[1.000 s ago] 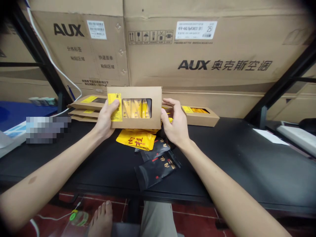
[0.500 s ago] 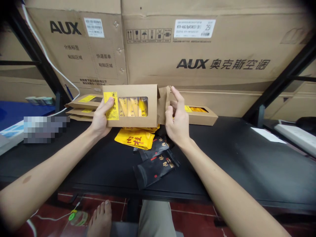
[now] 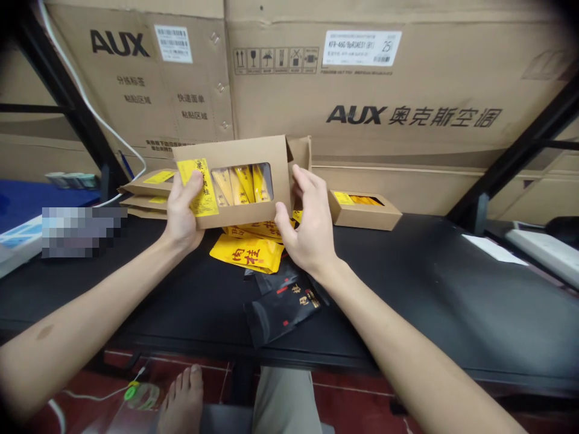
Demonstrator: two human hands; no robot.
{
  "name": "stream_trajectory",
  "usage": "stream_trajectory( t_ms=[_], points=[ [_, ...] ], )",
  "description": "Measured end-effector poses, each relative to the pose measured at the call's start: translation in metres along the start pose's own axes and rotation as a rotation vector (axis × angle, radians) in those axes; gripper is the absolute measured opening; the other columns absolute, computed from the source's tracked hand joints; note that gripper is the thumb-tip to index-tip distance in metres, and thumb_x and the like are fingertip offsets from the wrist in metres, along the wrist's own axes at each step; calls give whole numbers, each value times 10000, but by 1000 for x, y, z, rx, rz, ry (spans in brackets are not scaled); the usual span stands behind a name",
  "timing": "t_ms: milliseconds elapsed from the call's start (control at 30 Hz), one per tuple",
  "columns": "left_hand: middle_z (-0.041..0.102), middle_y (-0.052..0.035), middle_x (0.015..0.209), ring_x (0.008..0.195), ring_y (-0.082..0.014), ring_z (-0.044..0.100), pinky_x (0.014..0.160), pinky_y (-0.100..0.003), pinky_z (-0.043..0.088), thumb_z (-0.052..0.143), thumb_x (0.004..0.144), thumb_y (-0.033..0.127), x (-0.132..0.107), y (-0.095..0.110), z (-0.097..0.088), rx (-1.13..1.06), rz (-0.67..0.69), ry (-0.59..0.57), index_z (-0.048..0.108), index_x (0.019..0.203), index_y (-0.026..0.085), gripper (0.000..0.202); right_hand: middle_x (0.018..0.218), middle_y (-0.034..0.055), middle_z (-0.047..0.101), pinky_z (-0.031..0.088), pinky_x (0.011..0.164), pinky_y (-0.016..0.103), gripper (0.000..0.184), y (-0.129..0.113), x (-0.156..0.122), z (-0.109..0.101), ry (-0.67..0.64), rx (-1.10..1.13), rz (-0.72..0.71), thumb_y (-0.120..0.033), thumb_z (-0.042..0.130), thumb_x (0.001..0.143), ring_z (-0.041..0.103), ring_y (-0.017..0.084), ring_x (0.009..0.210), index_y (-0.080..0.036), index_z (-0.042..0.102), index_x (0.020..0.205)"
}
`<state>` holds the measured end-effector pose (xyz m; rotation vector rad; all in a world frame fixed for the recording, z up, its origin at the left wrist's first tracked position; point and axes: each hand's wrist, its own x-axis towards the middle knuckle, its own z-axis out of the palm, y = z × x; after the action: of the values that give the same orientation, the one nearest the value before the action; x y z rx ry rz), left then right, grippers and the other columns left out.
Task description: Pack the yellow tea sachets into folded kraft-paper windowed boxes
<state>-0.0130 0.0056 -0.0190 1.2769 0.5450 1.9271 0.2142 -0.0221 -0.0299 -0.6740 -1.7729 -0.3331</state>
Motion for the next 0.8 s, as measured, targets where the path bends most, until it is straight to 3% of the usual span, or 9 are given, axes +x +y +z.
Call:
stream_trajectory(
  t_ms=[100,167,267,367,467,633,800],
  points=[
    [723,-100,1266,1312,-337,669,1088,-480,554,867,744,612,0,0,-1,19,19,-39,581,1110,251,588,1453,155,608,619,1028,507,619,4,-2,1,-23,56,104,-400,565,1021,679,288,1240,-265,379,1596],
    [723,-97,1270,1302,-337,673,1082,-482,556,872,742,608,1,0,-2,41,29,-47,591,1131,256,595,1333,141,692,635,937,466,522,3,0,-1,-28,2,140,-390,580,1013,731,259,1055,-233,487,1502],
    [729,-91,1265,1312,-337,667,1082,-481,553,864,758,597,2,0,-4,57,47,-48,597,1134,262,569,1052,96,756,609,787,398,280,-2,6,-6,-40,-111,123,-380,569,1015,693,197,778,-190,656,1201],
    [740,-81,1269,1337,-334,655,1109,-479,539,838,793,577,2,3,-3,78,50,-96,614,1122,264,506,796,46,680,520,640,335,277,-6,10,-9,-57,-148,93,-422,547,1027,592,162,643,-193,637,899],
    [747,-85,1294,1372,-344,637,1139,-493,525,825,816,549,2,8,-2,67,4,-192,644,1139,257,471,725,28,617,481,607,326,359,-8,11,-11,-64,-121,124,-491,522,1039,561,164,630,-206,595,834],
    [721,-80,1403,1438,-340,586,1214,-487,472,858,778,506,6,15,-5,84,-33,-292,694,1208,260,522,916,90,713,550,725,398,395,-6,9,-11,-32,-48,198,-559,511,1045,654,222,794,-199,670,1005],
    [747,-68,1374,1330,-322,660,1138,-481,540,903,714,421,13,16,-16,161,-110,-421,678,1299,272,644,896,81,704,553,734,411,407,-1,9,-10,57,-64,246,-586,521,1037,653,227,804,-214,668,965]
  ],
)
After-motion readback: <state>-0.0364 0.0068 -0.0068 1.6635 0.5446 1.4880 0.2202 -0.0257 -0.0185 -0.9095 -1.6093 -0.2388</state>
